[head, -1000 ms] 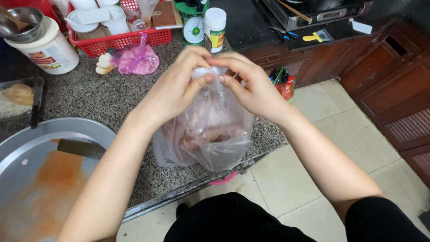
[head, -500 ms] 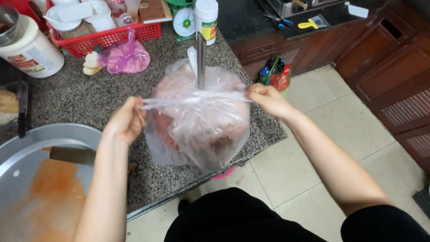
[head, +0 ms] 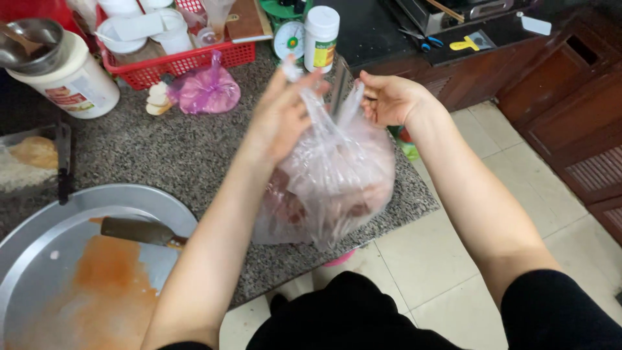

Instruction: The person prepares a large vertical stack of marinated meat by placing it into a large plastic bag, tying the bag around the central skewer, and then washing kitchen items in a sink.

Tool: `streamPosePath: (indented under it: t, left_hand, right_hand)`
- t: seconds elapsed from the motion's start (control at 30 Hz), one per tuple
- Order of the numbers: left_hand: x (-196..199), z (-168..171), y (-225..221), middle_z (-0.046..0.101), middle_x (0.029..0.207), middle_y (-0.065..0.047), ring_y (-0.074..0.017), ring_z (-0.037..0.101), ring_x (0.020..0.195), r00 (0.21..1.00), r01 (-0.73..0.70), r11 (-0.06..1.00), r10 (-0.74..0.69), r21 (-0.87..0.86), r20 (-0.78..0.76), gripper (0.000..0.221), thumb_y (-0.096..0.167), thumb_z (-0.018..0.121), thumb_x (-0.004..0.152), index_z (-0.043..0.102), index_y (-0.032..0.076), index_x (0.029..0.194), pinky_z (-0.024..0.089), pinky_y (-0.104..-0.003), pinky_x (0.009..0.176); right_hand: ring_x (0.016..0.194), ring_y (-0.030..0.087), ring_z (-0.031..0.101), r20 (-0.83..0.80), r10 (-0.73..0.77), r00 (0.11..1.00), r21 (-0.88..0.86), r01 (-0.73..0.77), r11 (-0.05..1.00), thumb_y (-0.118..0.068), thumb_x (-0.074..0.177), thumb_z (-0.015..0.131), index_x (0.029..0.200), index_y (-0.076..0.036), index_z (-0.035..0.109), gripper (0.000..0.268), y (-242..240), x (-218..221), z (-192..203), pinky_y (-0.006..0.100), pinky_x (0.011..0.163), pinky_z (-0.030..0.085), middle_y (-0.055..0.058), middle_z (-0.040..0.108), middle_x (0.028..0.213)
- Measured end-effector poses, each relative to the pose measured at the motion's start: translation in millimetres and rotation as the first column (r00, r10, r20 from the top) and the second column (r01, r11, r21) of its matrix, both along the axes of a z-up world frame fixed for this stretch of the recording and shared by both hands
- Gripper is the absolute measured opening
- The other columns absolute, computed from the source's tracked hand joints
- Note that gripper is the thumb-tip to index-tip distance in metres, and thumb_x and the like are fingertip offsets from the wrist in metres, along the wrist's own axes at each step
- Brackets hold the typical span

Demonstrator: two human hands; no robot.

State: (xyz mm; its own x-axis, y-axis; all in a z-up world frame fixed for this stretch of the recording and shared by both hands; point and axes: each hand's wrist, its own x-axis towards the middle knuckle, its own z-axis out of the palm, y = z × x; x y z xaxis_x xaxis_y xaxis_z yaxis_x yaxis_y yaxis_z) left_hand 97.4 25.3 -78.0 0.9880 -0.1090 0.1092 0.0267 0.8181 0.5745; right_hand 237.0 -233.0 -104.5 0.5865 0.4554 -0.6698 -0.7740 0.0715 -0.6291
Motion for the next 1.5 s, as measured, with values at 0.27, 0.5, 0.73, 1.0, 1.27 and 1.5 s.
streamPosePath:
  t: [0.27,0.5,0.73,1.0,1.27,1.5]
  left_hand:
    - [41,-13,-24,0.070,0.107,-0.007,-0.0134,0.070,0.084,0.967,0.222,0.768,-0.096,0.601,-0.235,0.055,0.013,0.068,0.095,0.045,0.012,0.145,0.060,-0.030,0.069]
    - [41,-22,-3,0.071,0.093,-0.003,-0.0102,0.065,0.077,0.938,0.343,0.686,-0.288,0.642,-0.194,0.022,0.021,0.068,0.102,0.068,0.001,0.110,0.055,-0.025,0.067]
    - [29,-32,-2,0.066,0.081,-0.003,-0.0108,0.063,0.067,0.950,0.228,0.830,-0.075,0.509,-0.303,0.025,0.024,0.066,0.102,0.067,-0.001,0.100,0.054,-0.026,0.060]
    - [24,-20,6,0.071,0.085,-0.008,-0.0161,0.069,0.065,0.924,0.193,0.865,-0.001,0.463,-0.382,0.024,0.022,0.058,0.104,0.068,0.000,0.105,0.058,-0.031,0.061]
    - [8,1,14,0.074,0.093,-0.009,-0.0170,0.075,0.080,0.838,0.287,0.926,-0.118,0.246,-0.533,0.002,0.009,0.061,0.098,0.062,0.007,0.099,0.063,-0.031,0.076]
    - [2,-12,5,0.070,0.088,0.000,-0.0096,0.059,0.072,0.912,0.107,0.618,0.250,0.779,-0.324,0.027,0.006,0.082,0.086,0.056,0.014,0.090,0.045,-0.024,0.062]
  right_hand:
    - [0.104,0.014,0.064,0.660,-0.168,0.732,0.185,0.059,0.981,0.000,0.082,0.056,0.107,0.000,0.076,0.032,29,-41,24,0.024,0.093,0.048,0.004,0.076,0.111]
    - [0.118,0.018,0.061,0.969,0.247,0.016,-0.239,-0.201,0.950,0.002,0.094,0.065,0.118,0.003,0.070,0.025,55,-11,14,0.031,0.103,0.046,0.009,0.063,0.124]
    - [0.095,0.011,0.070,0.715,0.456,0.530,-0.130,-0.540,0.831,-0.012,0.101,0.058,0.127,-0.003,0.066,0.028,59,-10,31,0.028,0.089,0.057,0.002,0.075,0.103]
    - [0.094,0.005,0.065,0.803,0.364,0.472,-0.096,-0.501,0.860,-0.010,0.102,0.065,0.116,0.001,0.069,0.019,53,-8,-9,0.022,0.086,0.052,-0.001,0.072,0.105]
    - [0.100,0.031,0.060,0.701,0.248,-0.669,-0.404,-0.085,0.911,-0.007,0.088,0.074,0.101,-0.008,0.071,0.013,30,-70,49,0.041,0.095,0.037,0.007,0.063,0.108]
    - [0.113,0.020,0.065,0.964,0.121,-0.238,-0.196,-0.325,0.925,0.010,0.098,0.054,0.114,-0.007,0.070,0.028,33,-49,8,0.034,0.098,0.053,0.008,0.063,0.124]
